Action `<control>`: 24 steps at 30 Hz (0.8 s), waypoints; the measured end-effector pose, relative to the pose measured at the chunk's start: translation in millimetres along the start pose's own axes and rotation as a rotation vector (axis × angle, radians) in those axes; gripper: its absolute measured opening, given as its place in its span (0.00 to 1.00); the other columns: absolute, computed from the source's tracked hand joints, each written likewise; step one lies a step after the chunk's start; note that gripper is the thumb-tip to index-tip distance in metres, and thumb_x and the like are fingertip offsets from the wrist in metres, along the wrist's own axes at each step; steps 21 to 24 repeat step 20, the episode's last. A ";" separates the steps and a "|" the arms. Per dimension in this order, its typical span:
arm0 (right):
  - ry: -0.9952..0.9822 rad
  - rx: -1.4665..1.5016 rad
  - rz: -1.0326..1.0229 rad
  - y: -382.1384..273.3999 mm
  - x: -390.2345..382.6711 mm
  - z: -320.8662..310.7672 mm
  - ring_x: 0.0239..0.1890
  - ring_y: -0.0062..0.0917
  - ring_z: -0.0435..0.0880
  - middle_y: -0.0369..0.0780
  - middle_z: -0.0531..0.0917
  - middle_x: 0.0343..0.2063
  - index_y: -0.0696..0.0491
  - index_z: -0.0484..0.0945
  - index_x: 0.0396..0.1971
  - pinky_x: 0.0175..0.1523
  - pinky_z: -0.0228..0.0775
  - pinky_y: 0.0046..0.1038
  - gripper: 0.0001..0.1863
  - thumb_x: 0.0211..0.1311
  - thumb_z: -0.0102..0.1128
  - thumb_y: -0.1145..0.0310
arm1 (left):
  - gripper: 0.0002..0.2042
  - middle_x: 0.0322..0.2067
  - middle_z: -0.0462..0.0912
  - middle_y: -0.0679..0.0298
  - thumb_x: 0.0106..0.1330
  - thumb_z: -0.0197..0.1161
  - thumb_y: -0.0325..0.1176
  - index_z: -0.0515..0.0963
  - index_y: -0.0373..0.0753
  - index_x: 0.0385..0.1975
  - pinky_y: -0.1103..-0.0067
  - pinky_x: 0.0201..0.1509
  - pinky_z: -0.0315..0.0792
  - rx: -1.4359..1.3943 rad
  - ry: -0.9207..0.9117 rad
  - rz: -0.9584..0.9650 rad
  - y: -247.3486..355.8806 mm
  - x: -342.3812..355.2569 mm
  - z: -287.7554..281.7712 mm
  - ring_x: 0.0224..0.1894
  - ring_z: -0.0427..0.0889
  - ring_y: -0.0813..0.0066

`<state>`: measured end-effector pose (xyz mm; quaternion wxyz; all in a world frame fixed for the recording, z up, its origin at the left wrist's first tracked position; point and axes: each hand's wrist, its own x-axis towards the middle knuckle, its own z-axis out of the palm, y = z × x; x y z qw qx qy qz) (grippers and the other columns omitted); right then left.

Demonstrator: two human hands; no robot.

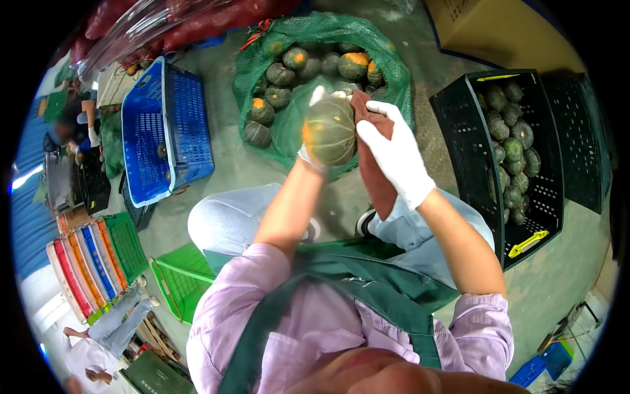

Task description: The person sits on the floor and wipes small green and orange gourds with a brown cloth, picking them from a green mesh bag and placing them into a blue plastic crate. The person handles the gourds one at a time, wiping them thoroughly before stacking them in the crate.

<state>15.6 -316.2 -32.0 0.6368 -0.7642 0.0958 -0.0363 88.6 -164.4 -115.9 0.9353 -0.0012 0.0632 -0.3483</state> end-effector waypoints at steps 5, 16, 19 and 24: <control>-0.036 0.793 0.485 8.6 -1.4 14.7 0.60 0.26 0.71 0.40 0.75 0.57 0.55 0.69 0.59 0.64 0.62 0.28 0.27 0.63 0.65 0.62 | 0.22 0.38 0.84 0.61 0.75 0.46 0.53 0.78 0.39 0.43 0.73 0.48 0.77 0.234 0.035 0.029 -5.9 5.9 34.1 0.39 0.82 0.69; 0.071 0.602 0.186 11.6 22.4 1.7 0.58 0.21 0.71 0.38 0.73 0.58 0.53 0.70 0.61 0.63 0.64 0.24 0.29 0.59 0.67 0.71 | 0.36 0.64 0.66 0.58 0.63 0.66 0.31 0.55 0.31 0.69 0.74 0.71 0.58 1.061 0.149 0.307 -6.1 -22.0 60.0 0.66 0.66 0.71; 0.050 0.565 0.120 12.2 17.5 5.3 0.58 0.21 0.71 0.38 0.72 0.58 0.52 0.69 0.62 0.62 0.64 0.24 0.29 0.60 0.67 0.71 | 0.37 0.65 0.65 0.58 0.63 0.66 0.30 0.54 0.31 0.69 0.74 0.72 0.57 1.056 0.132 0.317 -6.7 -23.6 56.6 0.67 0.65 0.71; 0.029 0.560 0.117 9.9 16.5 5.5 0.59 0.22 0.69 0.38 0.72 0.58 0.51 0.68 0.62 0.64 0.63 0.25 0.30 0.60 0.67 0.71 | 0.37 0.65 0.65 0.58 0.63 0.66 0.30 0.53 0.32 0.70 0.74 0.72 0.57 1.027 0.145 0.310 -6.5 -24.3 55.8 0.67 0.64 0.71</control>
